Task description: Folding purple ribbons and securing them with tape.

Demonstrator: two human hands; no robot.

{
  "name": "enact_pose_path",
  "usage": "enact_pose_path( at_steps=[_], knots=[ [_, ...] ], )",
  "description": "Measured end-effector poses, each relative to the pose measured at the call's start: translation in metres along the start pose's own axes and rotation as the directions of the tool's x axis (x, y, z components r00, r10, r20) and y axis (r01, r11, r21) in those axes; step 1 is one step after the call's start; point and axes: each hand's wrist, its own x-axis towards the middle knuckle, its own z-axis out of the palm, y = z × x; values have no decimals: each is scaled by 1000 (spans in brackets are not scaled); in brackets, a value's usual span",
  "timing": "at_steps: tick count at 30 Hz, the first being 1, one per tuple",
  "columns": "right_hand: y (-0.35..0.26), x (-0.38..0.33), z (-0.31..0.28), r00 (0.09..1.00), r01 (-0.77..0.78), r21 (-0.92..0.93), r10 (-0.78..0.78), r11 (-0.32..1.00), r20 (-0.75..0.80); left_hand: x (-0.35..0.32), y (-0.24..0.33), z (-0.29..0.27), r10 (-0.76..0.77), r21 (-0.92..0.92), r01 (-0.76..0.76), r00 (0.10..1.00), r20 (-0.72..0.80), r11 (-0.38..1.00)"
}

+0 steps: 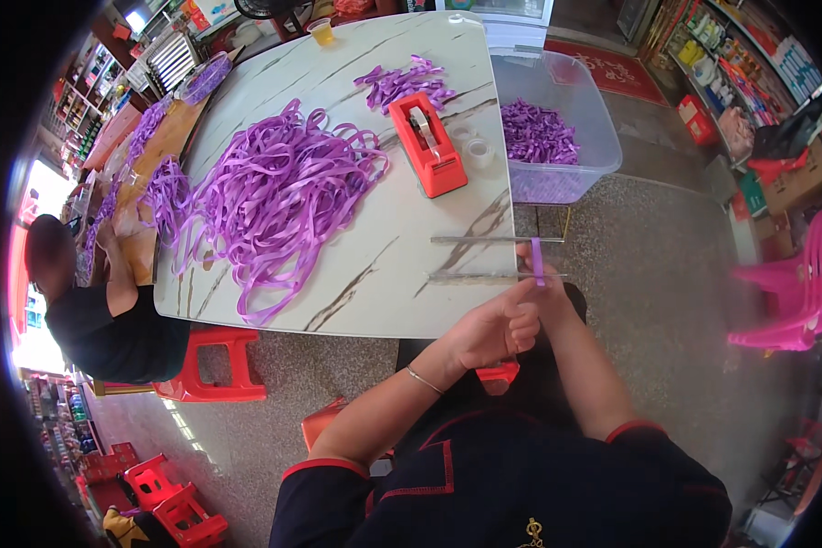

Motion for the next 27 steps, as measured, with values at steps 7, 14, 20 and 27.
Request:
enact_pose_path(
  at_steps=[7, 14, 20, 27],
  knots=[
    [-1, -1, 16, 966, -135, 128, 101, 983, 240, -3, 1, -2, 5, -6, -6, 1000, -25, 1000],
    [-8, -9, 22, 996, -57, -87, 63, 995, 70, 0, 0, -3, 4, -7, -4, 1000, -4, 1000],
    [-34, -28, 50, 948, -139, -233, 61, 963, -313, 1, 0, -1, 7, -5, -7, 1000, -17, 1000],
    [-61, -42, 82, 915, -204, -444, 10, 873, -403, -1, 0, -1, 11, -3, -12, 999, -44, 1000]
  ],
)
